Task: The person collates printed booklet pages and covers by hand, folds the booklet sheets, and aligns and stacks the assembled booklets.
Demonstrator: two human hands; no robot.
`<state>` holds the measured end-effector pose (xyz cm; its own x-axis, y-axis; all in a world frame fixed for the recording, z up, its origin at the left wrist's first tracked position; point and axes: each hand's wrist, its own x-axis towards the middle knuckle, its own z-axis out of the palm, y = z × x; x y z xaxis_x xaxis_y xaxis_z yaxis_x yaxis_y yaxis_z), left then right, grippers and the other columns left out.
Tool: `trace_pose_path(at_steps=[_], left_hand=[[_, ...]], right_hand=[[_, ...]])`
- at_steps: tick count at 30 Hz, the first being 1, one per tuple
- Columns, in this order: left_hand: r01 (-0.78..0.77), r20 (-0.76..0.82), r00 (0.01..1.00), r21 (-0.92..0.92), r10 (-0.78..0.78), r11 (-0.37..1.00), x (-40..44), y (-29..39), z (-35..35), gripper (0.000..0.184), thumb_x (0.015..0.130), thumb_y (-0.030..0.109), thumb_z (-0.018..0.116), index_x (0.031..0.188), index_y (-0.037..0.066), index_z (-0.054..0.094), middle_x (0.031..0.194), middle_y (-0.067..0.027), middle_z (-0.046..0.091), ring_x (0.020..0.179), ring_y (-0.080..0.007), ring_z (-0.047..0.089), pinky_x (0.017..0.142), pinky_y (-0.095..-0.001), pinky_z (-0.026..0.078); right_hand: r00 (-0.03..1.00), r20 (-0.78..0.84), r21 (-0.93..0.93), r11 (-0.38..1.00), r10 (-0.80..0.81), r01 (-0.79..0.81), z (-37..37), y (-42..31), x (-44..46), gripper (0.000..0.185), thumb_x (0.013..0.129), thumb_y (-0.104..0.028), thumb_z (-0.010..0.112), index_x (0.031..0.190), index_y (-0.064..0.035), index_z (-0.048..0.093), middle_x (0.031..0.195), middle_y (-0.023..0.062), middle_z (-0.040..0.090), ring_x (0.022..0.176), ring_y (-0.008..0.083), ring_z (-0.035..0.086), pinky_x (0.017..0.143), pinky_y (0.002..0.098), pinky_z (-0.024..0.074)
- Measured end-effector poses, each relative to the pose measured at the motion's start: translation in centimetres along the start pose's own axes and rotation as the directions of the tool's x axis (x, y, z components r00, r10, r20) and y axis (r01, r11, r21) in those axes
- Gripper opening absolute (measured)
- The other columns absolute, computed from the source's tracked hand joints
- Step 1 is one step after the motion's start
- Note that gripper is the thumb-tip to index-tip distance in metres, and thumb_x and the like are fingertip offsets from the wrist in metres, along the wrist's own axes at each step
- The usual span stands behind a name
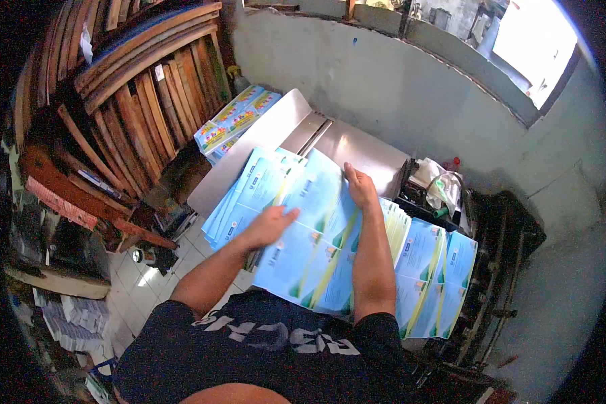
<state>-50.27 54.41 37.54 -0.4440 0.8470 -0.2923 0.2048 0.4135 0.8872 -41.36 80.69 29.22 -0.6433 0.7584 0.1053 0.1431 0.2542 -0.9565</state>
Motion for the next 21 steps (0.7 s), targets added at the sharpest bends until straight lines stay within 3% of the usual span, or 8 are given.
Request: trace_pose_path(at_steps=[3, 5, 8, 9, 13, 15, 17, 21], left_hand=[[-0.092, -0.13, 0.989, -0.126, 0.075, 0.988, 0.1, -3.2, -6.0, 0.029, 0.093, 0.025, 0.059, 0.106, 0.0, 0.065, 0.096, -0.0127, 0.069, 0.086, -0.0197, 0.065, 0.078, -0.0361, 0.051], [-0.152, -0.192, 0.972, -0.068, 0.136, 0.986, 1.1, -5.4, -9.0, 0.043, 0.091, 0.021, 0.062, 0.127, -0.001, 0.053, 0.108, -0.0176, 0.067, 0.096, -0.0248, 0.065, 0.086, -0.0364, 0.05], [-0.09, -0.335, 0.918, 0.342, 0.211, 0.935, 0.8, -5.1, -9.4, 0.082, 0.085, 0.019, 0.067, 0.15, 0.007, 0.019, 0.127, -0.0262, 0.056, 0.115, -0.0367, 0.057, 0.098, -0.04, 0.044], [0.113, -0.317, 0.948, 0.345, 0.002, 0.932, 1.2, -5.1, -8.8, 0.078, 0.084, 0.024, 0.069, 0.148, 0.009, 0.027, 0.125, -0.0253, 0.056, 0.114, -0.0381, 0.056, 0.097, -0.0435, 0.043], [0.17, -0.459, 0.696, 0.853, 0.553, 0.493, 0.9, -4.2, -4.1, 0.052, 0.085, 0.037, 0.066, 0.127, 0.007, 0.058, 0.116, -0.0242, 0.061, 0.105, -0.0374, 0.059, 0.093, -0.0432, 0.045], [-0.285, -0.262, 0.778, 0.662, 0.571, 0.693, 1.7, -4.6, -0.8, 0.044, 0.087, 0.042, 0.064, 0.109, 0.005, 0.068, 0.095, -0.0214, 0.067, 0.091, -0.0356, 0.063, 0.087, -0.0441, 0.047], [-0.159, 0.032, 0.987, 0.302, 0.157, 0.94, -0.9, -0.7, 1.8, 0.044, 0.086, 0.044, 0.064, 0.098, 0.002, 0.068, 0.09, -0.0194, 0.067, 0.084, -0.0363, 0.063, 0.079, -0.0426, 0.049], [-0.068, -0.145, 0.985, 0.18, 0.095, 0.981, -0.3, -2.1, -0.8, 0.037, 0.09, 0.036, 0.062, 0.089, 0.0, 0.067, 0.072, -0.0142, 0.065, 0.066, -0.0244, 0.062, 0.062, -0.0383, 0.048]], right_hand=[[0.999, 0.042, -0.083, 0.996, -0.023, 0.026, -0.3, -1.5, -1.4, 0.057, 0.096, -0.052, 0.048, 0.081, 0.0013, 0.062, 0.068, 0.0036, 0.055, 0.071, 0.0116, 0.049, 0.069, 0.0282, 0.0425], [1.0, 0.021, -0.027, 1.0, 0.014, -0.013, -0.3, -1.2, -1.6, 0.056, 0.096, -0.051, 0.049, 0.08, 0.001, 0.062, 0.068, 0.0037, 0.054, 0.07, 0.0122, 0.049, 0.068, 0.0282, 0.0425], [1.0, 0.013, 0.014, 1.0, 0.012, -0.012, 0.0, -1.6, -1.6, 0.055, 0.096, -0.051, 0.049, 0.08, 0.0003, 0.062, 0.067, 0.0038, 0.054, 0.067, 0.0128, 0.048, 0.066, 0.0284, 0.0421], [1.0, 0.01, 0.004, 1.0, -0.015, 0.015, 0.0, -1.8, -1.7, 0.054, 0.096, -0.05, 0.05, 0.079, -0.0002, 0.062, 0.067, 0.0037, 0.054, 0.066, 0.0128, 0.047, 0.065, 0.0286, 0.0417], [0.999, 0.022, -0.07, 0.997, -0.022, 0.024, 0.5, -1.4, -1.0, 0.052, 0.096, -0.049, 0.051, 0.078, -0.0007, 0.061, 0.065, 0.0026, 0.052, 0.065, 0.0118, 0.045, 0.062, 0.029, 0.0411], [0.999, 0.036, -0.106, 0.994, -0.036, 0.04, 0.5, -1.2, -1.0, 0.051, 0.096, -0.047, 0.053, 0.077, -0.0005, 0.061, 0.063, 0.0014, 0.05, 0.064, 0.011, 0.045, 0.061, 0.0288, 0.0407], [0.999, 0.041, -0.078, 0.996, -0.028, 0.031, 0.2, -1.2, -1.1, 0.05, 0.097, -0.046, 0.051, 0.077, -0.001, 0.062, 0.066, 0.0007, 0.052, 0.065, 0.0108, 0.046, 0.062, 0.0274, 0.0406], [0.998, 0.015, 0.154, 0.986, -0.059, 0.056, -0.5, -1.0, -1.0, 0.05, 0.096, -0.044, 0.054, 0.074, 0.0, 0.061, 0.064, -0.0017, 0.049, 0.062, 0.0088, 0.043, 0.059, 0.0264, 0.0384]])
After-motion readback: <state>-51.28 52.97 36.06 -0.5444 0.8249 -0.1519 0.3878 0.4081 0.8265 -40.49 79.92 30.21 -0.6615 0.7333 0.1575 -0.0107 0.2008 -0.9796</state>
